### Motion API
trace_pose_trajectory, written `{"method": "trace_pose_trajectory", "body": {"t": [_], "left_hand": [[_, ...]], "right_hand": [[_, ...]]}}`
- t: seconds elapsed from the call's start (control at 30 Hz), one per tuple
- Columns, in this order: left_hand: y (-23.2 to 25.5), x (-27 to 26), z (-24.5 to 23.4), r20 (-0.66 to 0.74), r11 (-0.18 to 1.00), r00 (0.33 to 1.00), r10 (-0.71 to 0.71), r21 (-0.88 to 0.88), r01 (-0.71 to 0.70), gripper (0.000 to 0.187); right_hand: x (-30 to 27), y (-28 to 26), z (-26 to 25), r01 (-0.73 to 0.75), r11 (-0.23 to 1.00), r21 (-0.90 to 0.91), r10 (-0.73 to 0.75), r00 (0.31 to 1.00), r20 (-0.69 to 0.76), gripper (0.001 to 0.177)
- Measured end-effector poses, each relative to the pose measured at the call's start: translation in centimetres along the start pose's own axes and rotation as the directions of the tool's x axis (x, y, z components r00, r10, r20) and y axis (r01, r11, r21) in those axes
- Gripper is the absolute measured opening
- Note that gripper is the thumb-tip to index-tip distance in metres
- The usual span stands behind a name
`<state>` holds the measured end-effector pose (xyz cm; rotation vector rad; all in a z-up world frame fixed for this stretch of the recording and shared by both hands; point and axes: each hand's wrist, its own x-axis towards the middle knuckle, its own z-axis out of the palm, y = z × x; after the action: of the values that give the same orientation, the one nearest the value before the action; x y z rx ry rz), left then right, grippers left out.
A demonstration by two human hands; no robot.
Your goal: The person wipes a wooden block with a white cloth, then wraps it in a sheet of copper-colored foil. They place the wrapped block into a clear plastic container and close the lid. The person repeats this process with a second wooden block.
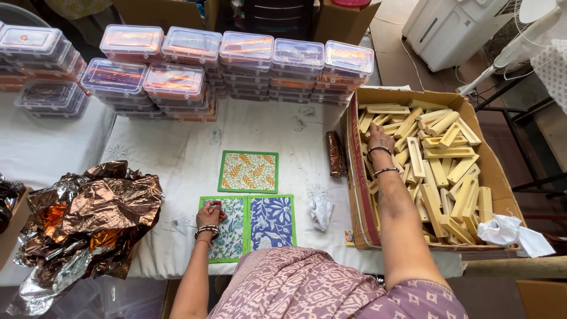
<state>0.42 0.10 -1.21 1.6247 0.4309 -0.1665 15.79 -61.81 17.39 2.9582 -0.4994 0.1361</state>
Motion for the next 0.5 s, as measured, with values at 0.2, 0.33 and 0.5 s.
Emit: {"method": "trace_pose_trajectory", "body": {"t": [0.2,0.33,0.5], "left_hand": [[0.0,0.1,0.1,0.007,1.000,1.000,0.004,0.015,-0.004,0.016],[0.2,-0.3,0.0,0.007,0.999,0.999,0.040,0.031,-0.040,0.016],[0.4,-0.4,0.2,0.015,0.999,0.999,0.033,0.039,-0.034,0.016]], "right_hand": [[-1.5,0.0,-0.4,0.051,0.998,-0.020,-0.050,0.998,0.043,0.034],[-1.7,0.0,-0.2,0.026,0.998,-0.061,-0.028,0.999,-0.021,0.024],[-2.5,0.3,-3.2,-0.157,0.984,0.080,0.166,0.978,-0.128,0.021]]}}
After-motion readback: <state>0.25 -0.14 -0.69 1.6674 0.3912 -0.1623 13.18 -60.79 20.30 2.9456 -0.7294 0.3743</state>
